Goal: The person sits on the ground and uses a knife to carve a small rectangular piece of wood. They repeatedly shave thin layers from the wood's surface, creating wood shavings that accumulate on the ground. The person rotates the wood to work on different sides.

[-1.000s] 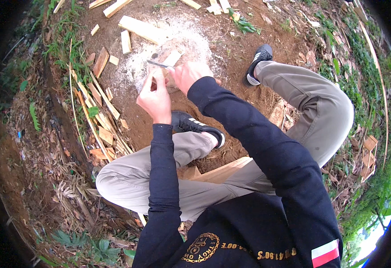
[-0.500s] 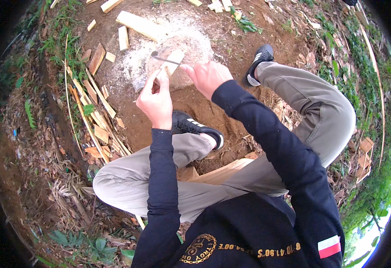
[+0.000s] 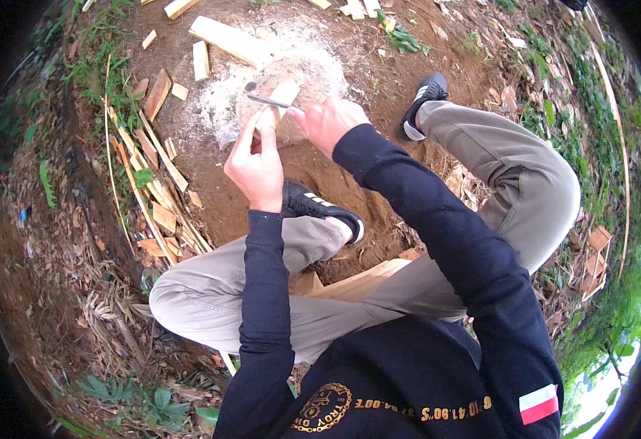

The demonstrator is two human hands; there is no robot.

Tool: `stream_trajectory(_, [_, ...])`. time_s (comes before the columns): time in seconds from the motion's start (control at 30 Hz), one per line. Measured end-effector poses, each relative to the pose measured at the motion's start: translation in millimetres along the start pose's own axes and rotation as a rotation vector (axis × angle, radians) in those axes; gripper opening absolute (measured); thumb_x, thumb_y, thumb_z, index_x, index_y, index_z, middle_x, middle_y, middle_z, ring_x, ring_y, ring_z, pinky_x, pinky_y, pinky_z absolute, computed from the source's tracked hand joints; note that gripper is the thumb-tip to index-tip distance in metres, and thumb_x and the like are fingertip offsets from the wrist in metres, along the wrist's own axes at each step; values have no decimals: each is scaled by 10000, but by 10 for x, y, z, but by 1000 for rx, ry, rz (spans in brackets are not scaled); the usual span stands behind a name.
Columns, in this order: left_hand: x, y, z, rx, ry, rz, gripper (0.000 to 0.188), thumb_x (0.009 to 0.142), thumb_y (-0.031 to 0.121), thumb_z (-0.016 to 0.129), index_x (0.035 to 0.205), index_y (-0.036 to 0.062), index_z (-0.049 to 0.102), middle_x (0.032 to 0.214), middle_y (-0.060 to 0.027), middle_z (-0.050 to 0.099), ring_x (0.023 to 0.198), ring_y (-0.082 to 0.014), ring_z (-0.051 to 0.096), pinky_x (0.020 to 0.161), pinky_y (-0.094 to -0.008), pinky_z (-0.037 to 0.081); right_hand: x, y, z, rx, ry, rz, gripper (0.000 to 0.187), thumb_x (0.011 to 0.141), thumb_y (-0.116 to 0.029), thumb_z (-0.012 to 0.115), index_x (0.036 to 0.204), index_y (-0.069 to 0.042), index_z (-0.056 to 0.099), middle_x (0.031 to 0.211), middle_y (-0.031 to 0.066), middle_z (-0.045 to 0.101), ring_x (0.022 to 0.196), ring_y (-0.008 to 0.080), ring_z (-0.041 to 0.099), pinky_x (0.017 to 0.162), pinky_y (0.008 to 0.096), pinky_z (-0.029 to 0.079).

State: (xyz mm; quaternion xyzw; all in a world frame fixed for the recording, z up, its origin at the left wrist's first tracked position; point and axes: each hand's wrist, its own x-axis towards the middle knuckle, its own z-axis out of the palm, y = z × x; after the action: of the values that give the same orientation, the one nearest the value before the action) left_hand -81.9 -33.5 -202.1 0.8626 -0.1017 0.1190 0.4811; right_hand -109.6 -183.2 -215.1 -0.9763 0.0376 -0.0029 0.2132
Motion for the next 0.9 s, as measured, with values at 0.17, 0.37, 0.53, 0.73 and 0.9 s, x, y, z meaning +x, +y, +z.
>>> stream_trajectory(0.17, [-5,-40,11,42,9,-22,193,923,144,661,1059,27,732,717,-59,686,648,-92,635,615,-260,505,43,-75,30,-51,140,-120,405,992,-350,500,787,-58,691,588,151,619,534,316,633,528,431,530])
stream_trajectory(0.37, [50,-21,-7,93,-17,8,188,920,130,648,1054,30,733,670,-73,671,618,-96,628,615,-271,509,300,-180,365,-32,131,92,495,1019,-386,403,828,-74,737,695,165,686,617,318,695,589,435,565])
stream_trajectory(0.53, [-28,29,-10,37,26,24,224,870,110,705,1067,7,727,752,-100,689,656,-108,629,637,-273,513,467,39,144,-180,57,29,327,997,-297,464,957,-74,699,729,137,671,628,296,670,545,434,534])
stream_trajectory(0.73, [-15,-2,-28,36,7,17,228,886,145,702,1046,-17,724,809,-129,720,680,-134,659,645,-282,526,-60,63,-57,-18,170,-231,409,1003,-338,486,798,-27,654,626,184,607,593,377,633,549,470,517])
stream_trajectory(0.9, [-7,14,-38,9,-7,-5,231,890,154,703,1052,-9,725,825,-124,723,684,-134,659,638,-280,524,-59,22,-62,72,71,-77,503,1006,-393,479,690,-27,619,567,195,582,565,378,624,542,472,509])
